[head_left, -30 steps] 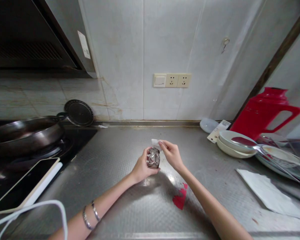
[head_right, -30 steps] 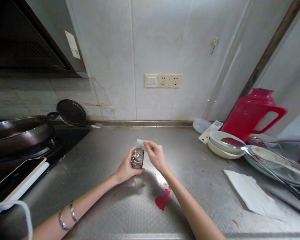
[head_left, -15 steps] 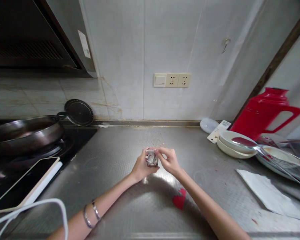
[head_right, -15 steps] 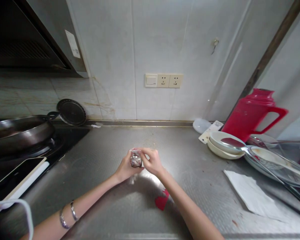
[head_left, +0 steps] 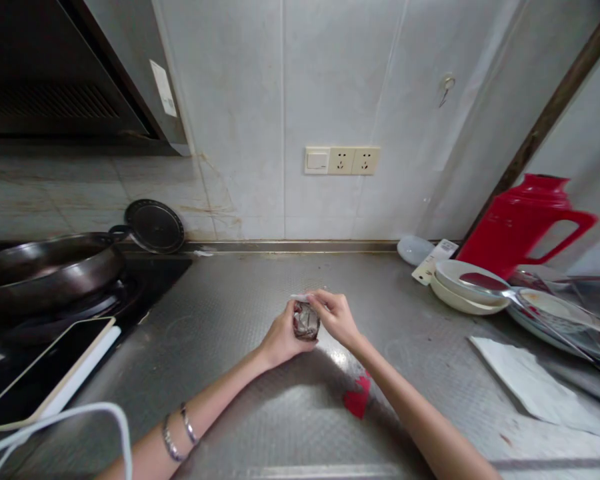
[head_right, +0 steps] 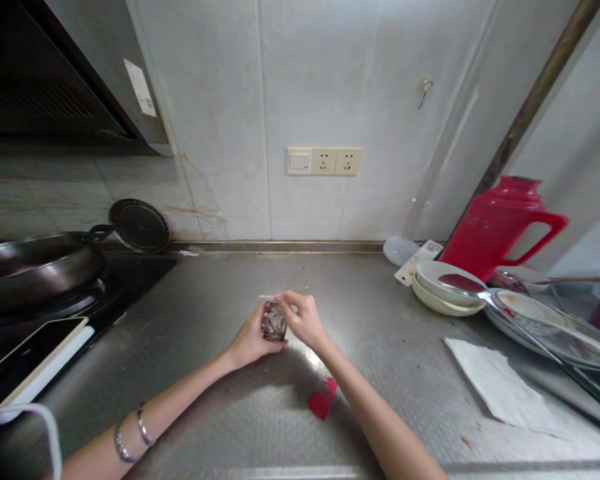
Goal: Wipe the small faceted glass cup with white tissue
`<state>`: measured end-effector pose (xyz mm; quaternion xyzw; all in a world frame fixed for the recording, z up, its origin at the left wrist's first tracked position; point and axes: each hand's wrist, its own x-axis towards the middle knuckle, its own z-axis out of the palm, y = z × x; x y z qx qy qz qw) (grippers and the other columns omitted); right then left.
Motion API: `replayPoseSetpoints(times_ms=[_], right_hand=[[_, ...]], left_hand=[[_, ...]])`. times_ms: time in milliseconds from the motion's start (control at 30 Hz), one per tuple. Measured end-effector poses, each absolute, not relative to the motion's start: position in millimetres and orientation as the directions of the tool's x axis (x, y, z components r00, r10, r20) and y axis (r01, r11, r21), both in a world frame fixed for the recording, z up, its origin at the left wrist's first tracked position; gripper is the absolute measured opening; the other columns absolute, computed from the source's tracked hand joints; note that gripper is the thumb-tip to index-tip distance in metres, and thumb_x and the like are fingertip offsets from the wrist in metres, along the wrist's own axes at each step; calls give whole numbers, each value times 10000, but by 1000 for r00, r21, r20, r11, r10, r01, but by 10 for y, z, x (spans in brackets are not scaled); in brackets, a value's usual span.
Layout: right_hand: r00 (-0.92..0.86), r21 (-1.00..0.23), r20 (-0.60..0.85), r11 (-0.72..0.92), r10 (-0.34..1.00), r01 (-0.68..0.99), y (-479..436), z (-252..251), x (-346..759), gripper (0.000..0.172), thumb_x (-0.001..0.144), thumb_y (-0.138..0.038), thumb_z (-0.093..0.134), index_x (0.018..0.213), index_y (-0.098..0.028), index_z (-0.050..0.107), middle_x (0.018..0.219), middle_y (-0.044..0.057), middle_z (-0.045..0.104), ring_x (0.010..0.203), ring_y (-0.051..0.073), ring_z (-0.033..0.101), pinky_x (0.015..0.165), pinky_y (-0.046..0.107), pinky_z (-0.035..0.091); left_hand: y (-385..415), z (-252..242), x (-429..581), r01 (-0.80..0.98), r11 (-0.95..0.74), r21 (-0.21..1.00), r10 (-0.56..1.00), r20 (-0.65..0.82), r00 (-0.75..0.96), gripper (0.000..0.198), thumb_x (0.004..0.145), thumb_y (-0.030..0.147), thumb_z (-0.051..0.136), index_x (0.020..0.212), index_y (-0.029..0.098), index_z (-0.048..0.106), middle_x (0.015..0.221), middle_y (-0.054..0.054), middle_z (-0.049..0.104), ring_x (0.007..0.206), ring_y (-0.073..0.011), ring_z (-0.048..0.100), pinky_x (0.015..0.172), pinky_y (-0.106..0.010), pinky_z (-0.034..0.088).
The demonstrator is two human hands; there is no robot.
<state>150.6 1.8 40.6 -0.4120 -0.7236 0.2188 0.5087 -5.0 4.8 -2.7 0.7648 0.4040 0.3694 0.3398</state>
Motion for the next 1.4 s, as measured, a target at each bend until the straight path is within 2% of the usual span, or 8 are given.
replayPoseSetpoints(times_ms=[200,333,433,733,967,1167,1267,1400], right_hand=[[-146,-778,542,560,827,286,-10,435,1535,338,878,-412,506,769,-176,721,675,29,674,637,161,591,609,245,423],[48,-869,481,469,875,156,108,405,1562,332,827,-454,556,764,-165,707,721,37,684,676,173,588,626,256,442],[168,-880,468,440,868,177,194,369,1564,340,816,-465,552,806,-162,707,779,49,706,706,186,598,650,272,451],[-12,-764,553,513,833,392,71,371,1505,320,891,-391,479,860,-193,727,754,44,719,671,184,632,627,257,453],[-137,-685,619,617,773,387,6,487,1563,270,893,-342,491,890,-240,741,865,58,745,819,228,688,744,304,500],[68,-764,599,544,798,348,86,431,1559,275,873,-395,521,869,-217,731,865,54,745,801,239,680,715,329,524],[-76,-686,638,610,766,396,87,375,1534,241,892,-324,496,936,-252,723,928,52,740,866,236,685,776,346,529],[-359,-505,655,738,665,448,33,352,1523,291,912,-211,436,1055,-261,684,1048,73,711,969,217,668,843,350,522]], left_hand=[[78,-34,-57,392,-403,827,894,263,364,680,592,268,756,1176,191,416,924,-25,635,725,-174,616,650,-292,468],[93,-16,-71,341,-429,837,882,307,356,797,576,231,777,1255,206,360,1065,-59,620,849,-191,621,752,-316,488],[97,-7,-84,322,-441,838,875,322,361,817,574,217,784,1267,209,349,1115,-78,607,903,-202,617,799,-332,491],[96,87,-74,298,-426,854,890,336,309,809,567,235,795,1253,196,369,1086,-84,628,899,-217,646,810,-347,502],[129,67,-84,326,-406,854,903,320,287,783,579,264,788,1241,195,376,1035,-68,637,904,-217,637,810,-346,493],[116,18,-67,355,-405,843,905,316,284,782,576,242,779,1244,195,375,1042,-68,629,881,-214,632,788,-343,488],[77,6,-44,395,-406,824,902,294,315,735,561,240,784,1204,197,428,1004,-56,641,833,-218,635,755,-344,490],[80,9,-22,447,-421,790,900,302,314,471,556,229,773,980,186,571,973,-59,655,862,-244,633,756,-342,490]])
